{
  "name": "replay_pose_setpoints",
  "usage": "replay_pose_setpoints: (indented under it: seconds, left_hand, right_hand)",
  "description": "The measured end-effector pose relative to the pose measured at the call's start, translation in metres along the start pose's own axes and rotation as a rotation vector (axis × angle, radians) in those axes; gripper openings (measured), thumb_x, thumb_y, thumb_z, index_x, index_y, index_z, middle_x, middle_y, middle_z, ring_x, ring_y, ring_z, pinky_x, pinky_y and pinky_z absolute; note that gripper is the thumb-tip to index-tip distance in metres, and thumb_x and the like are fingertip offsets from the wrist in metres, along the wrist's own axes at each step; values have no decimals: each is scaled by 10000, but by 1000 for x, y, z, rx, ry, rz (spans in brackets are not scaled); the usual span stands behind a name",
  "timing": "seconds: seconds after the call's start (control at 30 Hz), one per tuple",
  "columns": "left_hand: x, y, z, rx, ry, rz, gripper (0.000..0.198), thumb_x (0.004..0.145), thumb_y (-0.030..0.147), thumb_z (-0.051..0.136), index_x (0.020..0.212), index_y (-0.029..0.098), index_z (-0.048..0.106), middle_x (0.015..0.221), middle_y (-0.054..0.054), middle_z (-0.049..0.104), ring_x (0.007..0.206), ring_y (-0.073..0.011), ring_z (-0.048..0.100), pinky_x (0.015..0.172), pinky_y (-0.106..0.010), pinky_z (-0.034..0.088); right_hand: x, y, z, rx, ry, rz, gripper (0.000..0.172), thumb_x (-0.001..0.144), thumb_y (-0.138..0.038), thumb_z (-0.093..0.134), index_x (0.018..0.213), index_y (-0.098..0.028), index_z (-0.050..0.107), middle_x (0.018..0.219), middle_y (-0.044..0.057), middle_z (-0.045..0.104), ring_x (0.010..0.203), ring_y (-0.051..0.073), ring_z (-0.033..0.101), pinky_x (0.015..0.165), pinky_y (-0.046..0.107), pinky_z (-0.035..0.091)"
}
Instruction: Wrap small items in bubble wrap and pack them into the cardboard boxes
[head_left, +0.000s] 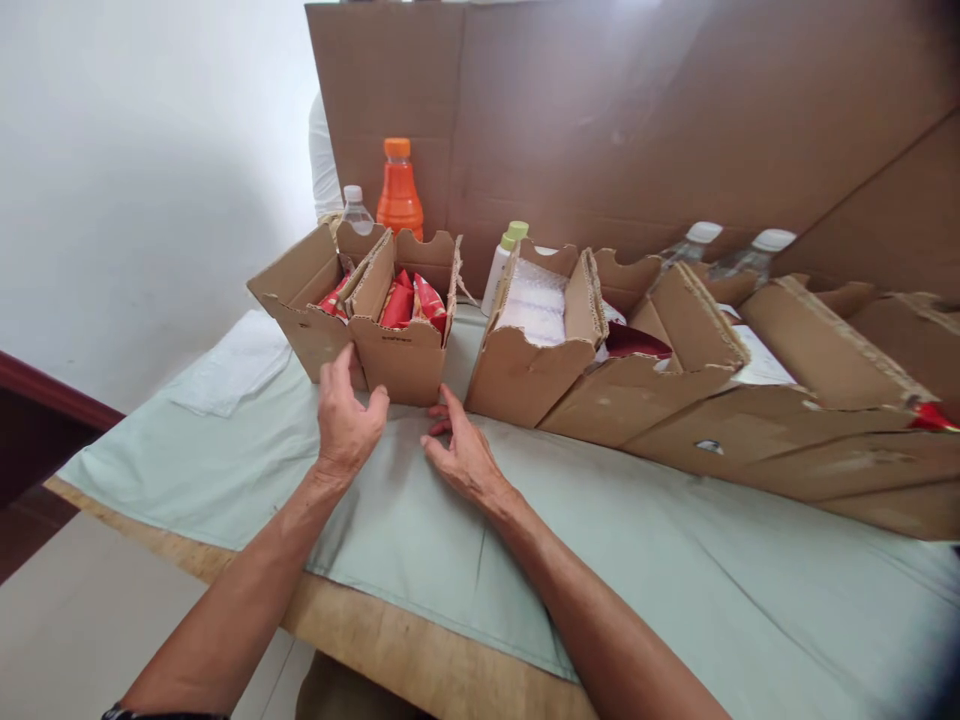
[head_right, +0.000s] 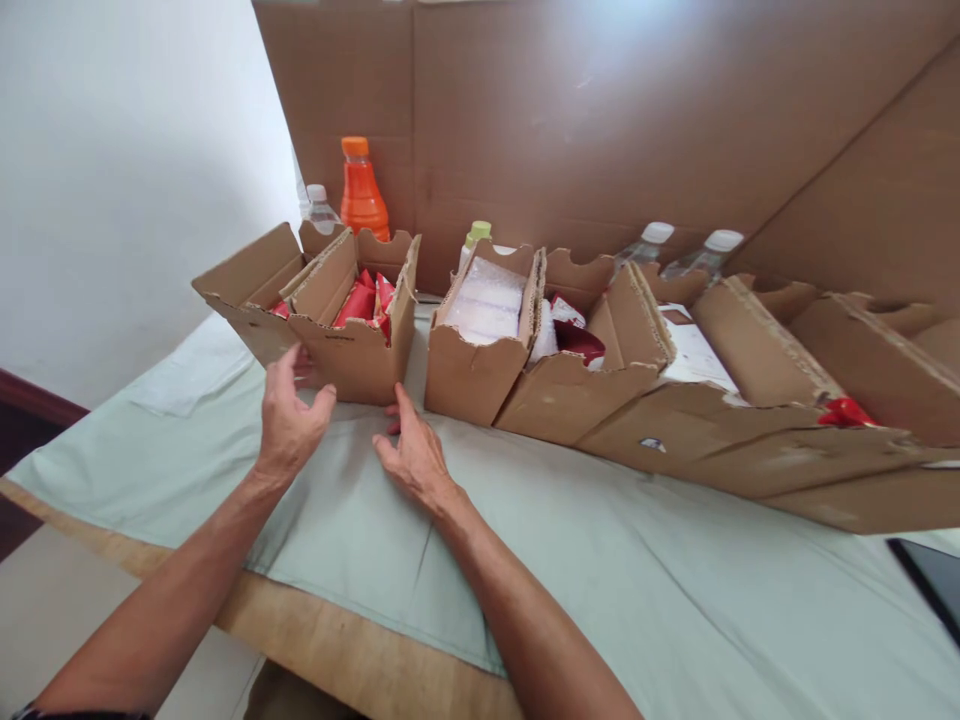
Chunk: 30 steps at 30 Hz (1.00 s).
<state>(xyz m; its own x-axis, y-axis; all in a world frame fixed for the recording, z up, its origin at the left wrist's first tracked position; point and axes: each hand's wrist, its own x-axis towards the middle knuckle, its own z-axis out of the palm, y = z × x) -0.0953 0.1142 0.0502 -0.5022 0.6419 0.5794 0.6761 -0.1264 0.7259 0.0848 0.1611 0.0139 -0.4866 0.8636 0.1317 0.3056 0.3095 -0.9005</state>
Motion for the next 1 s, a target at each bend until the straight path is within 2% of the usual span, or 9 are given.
replay_pose_setpoints:
  seconds: [0.1, 0.23, 0.3, 0.4, 0.47, 0.57, 0.67, 0.8, 1.0]
  left_hand:
    - [-10, 21, -6, 84, 91, 241, 579, 838, 180, 630, 1411, 150, 554, 1282, -157, 627, 1227, -302, 608, 1115, -508, 497]
    - [-24, 56, 0, -27, -90, 348, 362, 894, 174, 608, 1248, 222, 666, 1230, -104, 661, 1178, -257, 657, 1039, -444, 569]
    - [-27, 68, 15, -142, -208, 290, 384, 885, 175, 615, 1263, 219, 670, 1262, -113, 676, 1154, -251, 683, 989, -421, 600]
    - [-23, 72, 49, -309, -322, 54, 634, 827, 190, 654, 1453, 186, 551, 1419, -164, 640, 1295, -308, 649, 1085, -481, 561]
    - [-21, 72, 72, -377, -354, -100, 760, 799, 192, 658, 1531, 161, 457, 1497, -198, 593, 1408, -348, 576, 1161, -529, 499]
    - [-23, 74, 94, -407, -381, -148, 760, 778, 173, 634, 1516, 155, 452, 1462, -188, 626, 1393, -337, 591, 1177, -531, 481]
    - [-30, 78, 95, -407, -383, -124, 705, 766, 170, 626, 1460, 169, 500, 1420, -156, 658, 1333, -311, 630, 1155, -505, 503]
    - [-42, 80, 81, -376, -343, -135, 708, 772, 182, 632, 1467, 169, 495, 1440, -177, 638, 1345, -338, 613, 1091, -522, 543]
    - [-56, 69, 72, -322, -255, -117, 758, 794, 205, 658, 1527, 183, 465, 1469, -185, 613, 1329, -330, 630, 1062, -494, 575]
  right_hand:
    - [-4, 1, -4, 49, 56, -4, 811, 778, -287, 646, 1557, -187, 445, 1270, 128, 730, 860, 204, 705, 756, 375, 571]
    - [-30, 1, -26, 106, 206, 18, 471, 865, -329, 584, 1316, -199, 614, 991, 64, 769, 764, 175, 690, 750, 351, 572]
    - [-46, 2, -43, 126, 301, 28, 428, 918, -376, 537, 1299, -189, 596, 963, 68, 755, 793, 183, 699, 780, 367, 578]
    - [-63, 3, -65, 150, 434, 45, 567, 938, -395, 510, 1461, -181, 457, 1042, 85, 746, 836, 190, 708, 826, 399, 585]
    - [-64, 7, -75, 156, 460, 69, 675, 903, -377, 543, 1528, -177, 387, 1060, 90, 749, 826, 194, 705, 824, 411, 583]
    - [-57, 13, -80, 157, 426, 93, 771, 826, -343, 595, 1544, -165, 379, 1053, 93, 763, 775, 196, 695, 796, 419, 577]
    - [-51, 18, -80, 175, 392, 81, 810, 800, -357, 615, 1543, -150, 371, 1051, 97, 766, 817, 212, 705, 821, 428, 576]
    - [-50, 18, -77, 194, 353, 54, 794, 798, -369, 631, 1523, -156, 385, 1062, 103, 763, 913, 230, 711, 844, 419, 570]
    - [-47, 16, -74, 186, 319, 24, 770, 771, -312, 647, 1502, -197, 432, 1170, 121, 744, 1040, 247, 706, 782, 370, 562]
